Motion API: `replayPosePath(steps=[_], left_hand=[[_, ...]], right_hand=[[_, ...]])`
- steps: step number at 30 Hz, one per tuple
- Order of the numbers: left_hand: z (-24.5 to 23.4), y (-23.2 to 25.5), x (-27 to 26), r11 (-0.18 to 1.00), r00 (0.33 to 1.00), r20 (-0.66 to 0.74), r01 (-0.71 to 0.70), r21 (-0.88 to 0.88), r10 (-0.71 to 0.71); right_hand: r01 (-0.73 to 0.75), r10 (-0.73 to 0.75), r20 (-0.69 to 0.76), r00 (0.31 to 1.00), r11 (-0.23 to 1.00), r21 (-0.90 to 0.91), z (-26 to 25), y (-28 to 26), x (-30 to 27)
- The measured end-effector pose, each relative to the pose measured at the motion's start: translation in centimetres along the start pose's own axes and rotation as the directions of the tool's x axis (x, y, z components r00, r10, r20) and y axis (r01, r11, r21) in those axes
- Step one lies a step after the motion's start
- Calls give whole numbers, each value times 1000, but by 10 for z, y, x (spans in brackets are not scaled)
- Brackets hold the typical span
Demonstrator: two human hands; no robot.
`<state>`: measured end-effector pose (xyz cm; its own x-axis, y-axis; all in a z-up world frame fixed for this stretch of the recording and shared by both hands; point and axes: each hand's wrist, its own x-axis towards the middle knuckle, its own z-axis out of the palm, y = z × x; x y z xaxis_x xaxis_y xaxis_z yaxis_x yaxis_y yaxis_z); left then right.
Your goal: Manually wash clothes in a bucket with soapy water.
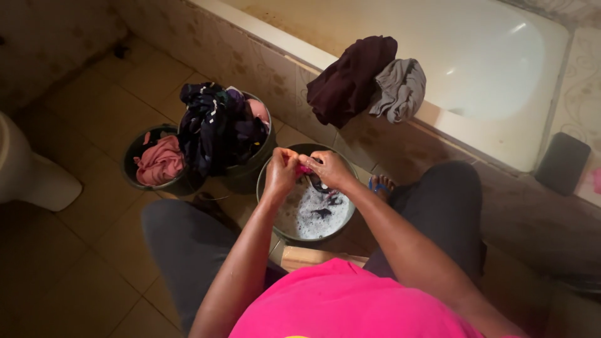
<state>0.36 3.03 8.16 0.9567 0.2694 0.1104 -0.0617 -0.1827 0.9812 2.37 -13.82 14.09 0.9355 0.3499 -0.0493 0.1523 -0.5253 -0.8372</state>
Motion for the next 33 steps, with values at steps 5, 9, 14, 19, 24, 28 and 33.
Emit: replayPosePath(steps=[5,9,14,19,24,28,33], left_hand=[[1,-12,6,930,929,140,357,-87,-344],[5,-8,0,900,908,188,404,-161,-374],[12,-43,-2,873,928,194,367,-320,-319],[15,42,-23,574,727,454,686,-447,-516],[41,-98,8,438,820,454,571,-695,-349],[17,-4,-17,529,678,551,731,-432,-487],[23,-73,-9,482,773,495,635,-604,-398]], right_hand=[[171,-168,-72,983,985,37,-3,-5,-1],[248,-260,-156,953,964,-93,-4,-8,-2],[351,-474,-166,865,807,-474,24,-22,-16],[411,-538,-218,814,799,-439,17,-8,-4],[470,-584,-245,773,788,-397,29,-30,-24],[386,-476,-156,865,832,-399,30,9,-7],[362,-441,-216,871,874,-326,55,30,-9]])
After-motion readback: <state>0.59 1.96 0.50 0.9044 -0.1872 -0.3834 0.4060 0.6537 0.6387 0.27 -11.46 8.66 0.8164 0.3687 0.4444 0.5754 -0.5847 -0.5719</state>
